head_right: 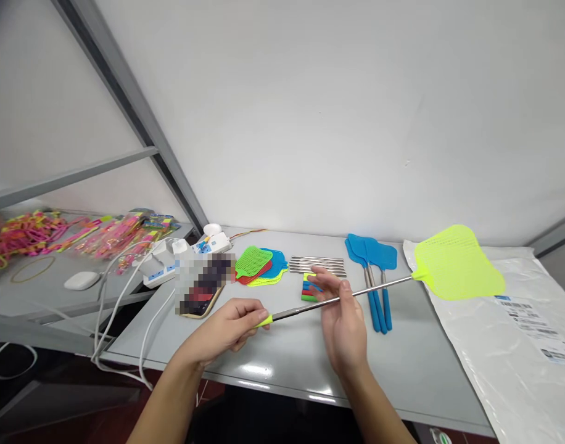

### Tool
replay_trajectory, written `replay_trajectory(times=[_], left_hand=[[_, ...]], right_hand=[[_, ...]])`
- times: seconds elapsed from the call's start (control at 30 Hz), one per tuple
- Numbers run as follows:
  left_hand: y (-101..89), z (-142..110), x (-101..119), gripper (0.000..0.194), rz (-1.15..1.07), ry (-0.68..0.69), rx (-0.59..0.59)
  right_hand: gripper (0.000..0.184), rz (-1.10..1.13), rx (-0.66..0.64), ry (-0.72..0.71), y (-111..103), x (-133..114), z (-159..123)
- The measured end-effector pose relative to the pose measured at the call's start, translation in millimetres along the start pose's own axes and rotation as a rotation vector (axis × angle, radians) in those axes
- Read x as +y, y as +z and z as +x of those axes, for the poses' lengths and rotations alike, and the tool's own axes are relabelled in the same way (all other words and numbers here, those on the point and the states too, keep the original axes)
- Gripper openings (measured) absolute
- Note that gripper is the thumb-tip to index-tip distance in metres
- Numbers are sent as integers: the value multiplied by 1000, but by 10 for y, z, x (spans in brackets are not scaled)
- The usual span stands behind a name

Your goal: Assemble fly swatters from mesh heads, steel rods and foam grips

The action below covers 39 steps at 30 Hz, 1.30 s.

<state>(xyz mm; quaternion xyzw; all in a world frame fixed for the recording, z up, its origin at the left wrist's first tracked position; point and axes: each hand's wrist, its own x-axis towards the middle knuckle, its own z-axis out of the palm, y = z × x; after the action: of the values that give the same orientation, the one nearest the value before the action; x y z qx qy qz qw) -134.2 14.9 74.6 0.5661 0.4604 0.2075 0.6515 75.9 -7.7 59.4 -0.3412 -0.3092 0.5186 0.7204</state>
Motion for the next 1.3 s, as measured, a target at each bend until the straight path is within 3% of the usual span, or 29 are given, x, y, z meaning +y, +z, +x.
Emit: replay_trajectory(times=[0.13, 0.23, 0.33, 0.43, 0.53, 0.6, 0.73, 0.87, 0.97, 1.17, 1.3], left_hand=[[-106, -65, -33, 39, 38, -37, 0], [-194, -112, -102, 40, 66, -65, 19], [-170, -99, -129, 41, 65, -76, 19], [-53, -41, -89, 41, 24, -50, 1], [48, 15, -42, 39, -22, -14, -22], [50, 28, -48, 38, -39, -13, -32], [-122, -7, -150, 37, -51, -49, -39], [-350, -61, -216, 36, 5, -62, 38], [-423, -60, -199, 38, 68, -66, 33], [-208, 92, -95, 41, 82, -53, -25], [-58, 188, -45, 41, 44, -44, -40]], right_hand=[[41, 30, -93, 221, -307, -144, 87], [35, 181, 142, 136, -559, -312, 275], [41, 201, 268, 17, -558, -342, 351], [44, 113, 187, -73, -329, -220, 241], [43, 53, 65, -30, -111, -58, 63], [44, 9, 6, 4, -79, 6, -9], [51, -6, -37, 74, -313, -31, 36], [38, -124, 199, -58, -682, -221, 189], [30, -343, 124, 137, -843, -375, 251], [33, -619, -89, 255, -710, -469, 192], [33, -647, -109, 266, -600, -458, 150]])
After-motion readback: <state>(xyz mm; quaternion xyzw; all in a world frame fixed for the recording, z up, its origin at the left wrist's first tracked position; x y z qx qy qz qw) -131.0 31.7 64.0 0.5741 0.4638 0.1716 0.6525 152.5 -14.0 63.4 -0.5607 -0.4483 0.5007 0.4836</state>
